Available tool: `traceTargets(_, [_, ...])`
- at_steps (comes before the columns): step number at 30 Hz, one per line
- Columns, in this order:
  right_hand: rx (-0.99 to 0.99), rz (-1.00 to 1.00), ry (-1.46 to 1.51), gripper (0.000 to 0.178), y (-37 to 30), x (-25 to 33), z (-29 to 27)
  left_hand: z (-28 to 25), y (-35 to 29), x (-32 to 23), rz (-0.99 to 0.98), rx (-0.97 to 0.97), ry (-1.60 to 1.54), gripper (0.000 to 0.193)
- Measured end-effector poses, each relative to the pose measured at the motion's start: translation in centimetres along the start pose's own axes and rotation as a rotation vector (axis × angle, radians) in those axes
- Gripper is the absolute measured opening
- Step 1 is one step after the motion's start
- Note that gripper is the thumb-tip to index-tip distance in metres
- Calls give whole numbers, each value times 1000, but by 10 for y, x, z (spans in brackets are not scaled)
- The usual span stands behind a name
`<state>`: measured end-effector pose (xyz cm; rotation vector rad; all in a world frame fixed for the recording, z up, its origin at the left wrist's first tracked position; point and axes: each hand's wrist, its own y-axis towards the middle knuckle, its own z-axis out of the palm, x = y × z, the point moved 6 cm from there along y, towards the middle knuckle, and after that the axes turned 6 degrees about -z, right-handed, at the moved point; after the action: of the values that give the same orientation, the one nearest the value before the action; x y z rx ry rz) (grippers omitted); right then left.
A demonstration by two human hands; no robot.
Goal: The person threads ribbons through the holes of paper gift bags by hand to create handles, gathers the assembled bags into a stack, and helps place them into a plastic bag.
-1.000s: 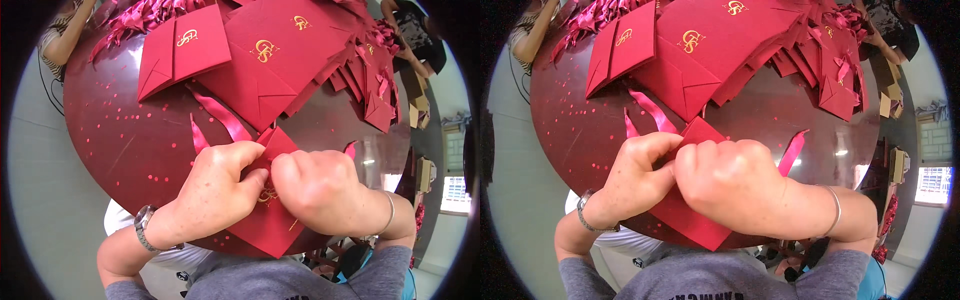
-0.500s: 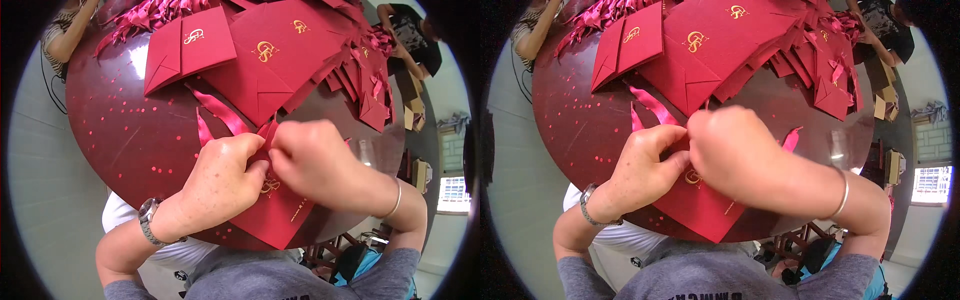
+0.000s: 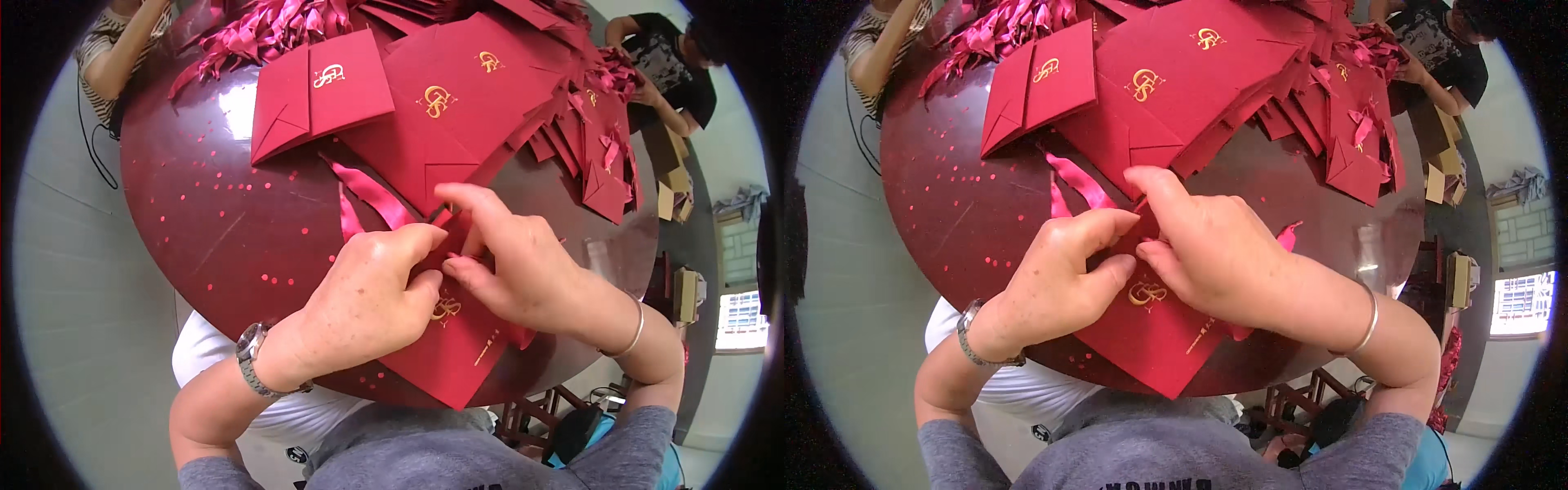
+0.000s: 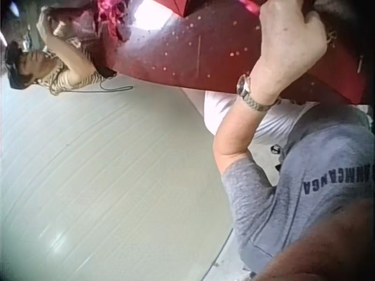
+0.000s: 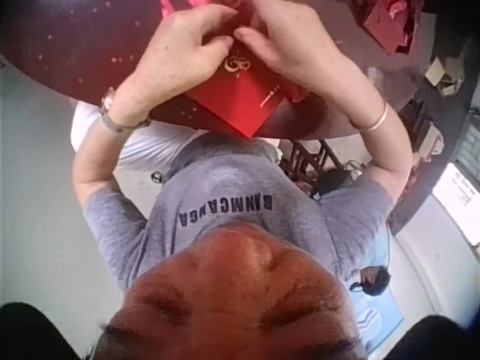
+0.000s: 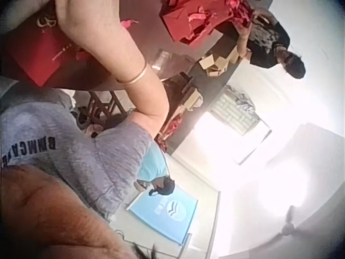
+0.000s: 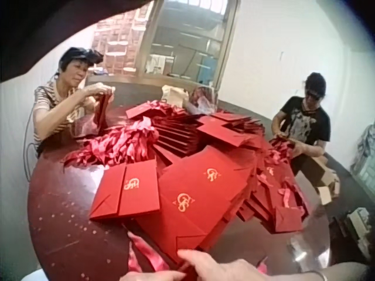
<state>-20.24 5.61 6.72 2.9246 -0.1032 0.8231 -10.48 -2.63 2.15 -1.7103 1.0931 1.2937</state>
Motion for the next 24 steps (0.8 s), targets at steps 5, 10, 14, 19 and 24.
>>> traceTargets(5, [51,-118,65,37,-14,5,0,-3,2,6,-216,224,-242,37])
traceTargets(10, [19,-99,175,46,-33,-4,4,1,7,-1,-159,294,92,30])
traceTargets(14, [28,-60,283,54,-38,-13,9,3,12,-11,-252,337,134,24])
traceTargets(19, [93,172,676,51,-46,-31,19,14,11,4,-387,442,-157,20])
traceTargets(24, [9,107,734,40,-49,-37,22,17,11,-10,-83,262,393,16])
